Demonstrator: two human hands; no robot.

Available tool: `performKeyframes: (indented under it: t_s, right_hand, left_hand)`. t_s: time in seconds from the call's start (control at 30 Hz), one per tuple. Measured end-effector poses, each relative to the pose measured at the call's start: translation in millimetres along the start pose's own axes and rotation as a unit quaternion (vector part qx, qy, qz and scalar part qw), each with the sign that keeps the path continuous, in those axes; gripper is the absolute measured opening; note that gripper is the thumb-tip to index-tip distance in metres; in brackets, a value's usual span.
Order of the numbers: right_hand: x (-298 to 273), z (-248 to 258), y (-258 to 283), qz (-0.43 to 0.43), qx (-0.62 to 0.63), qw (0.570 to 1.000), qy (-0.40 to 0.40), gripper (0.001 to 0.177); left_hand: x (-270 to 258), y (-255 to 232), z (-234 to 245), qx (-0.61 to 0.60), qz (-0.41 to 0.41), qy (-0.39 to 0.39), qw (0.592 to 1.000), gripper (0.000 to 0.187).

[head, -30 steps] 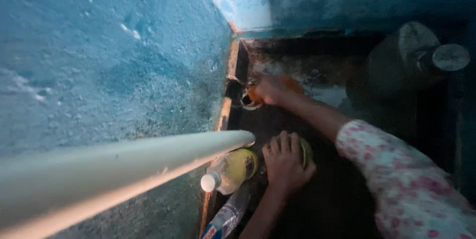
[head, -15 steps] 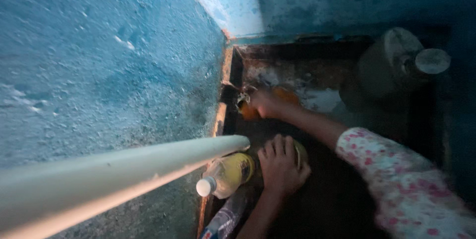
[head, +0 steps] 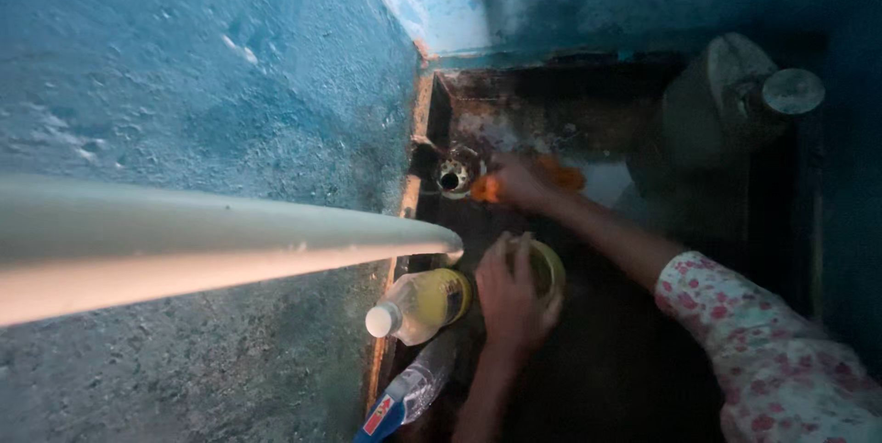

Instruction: The person washes several plastic bottles and containers under a running tap in a floor-level drain and then wipes the floor and the tap with a cloth.

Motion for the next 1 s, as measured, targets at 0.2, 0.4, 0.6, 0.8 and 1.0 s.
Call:
performKeyframes:
  t_s: [0.2,0.4,0.6,0.8,1.0]
  right_hand:
    - [11.4,36.0,49.4,0.132,0.027,0.982,-0.129,0.023]
    - [23.9,-5.7,11.6,0.237,-0.233,0.940,-0.082,0.014]
    - [-4.5,-1.5,-23.6,0.253,-0.456,0.851,0.068,0.009]
    - [85.3,25.8,-24.2,0.300,-0.325,0.831,-0.337,0.037]
    - [-14.5,-66.3,-100.8,0.415,-0.131,0.900,0.015,0.018]
  left_hand:
    - [-43.4,-6.7,-27.9,-0.136,0.183,-0.159,0.960,0.112]
    - [-45.3,1.1,-58.5,-0.234,0.320,-0.131,0.909,0.122]
    - [-46.6,4.1,-57.7,-0.276,0.272,-0.165,0.907,0.116]
    - [-50.8,4.1,-47.8,-0.234,0.300,-0.151,0.912,0.101]
    - [-74.5,4.9,-51.4,-0.261,0.276,-0.093,0.921,0.101]
Point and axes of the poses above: each hand's wrist, its own x-axis towards the middle knuckle, its own z-axis out of the back of the hand, y = z × x, the point moved 3 cm from there along x, towards the middle knuckle, and after that the axes turned 15 degrees about x, right-handed, at the moved point
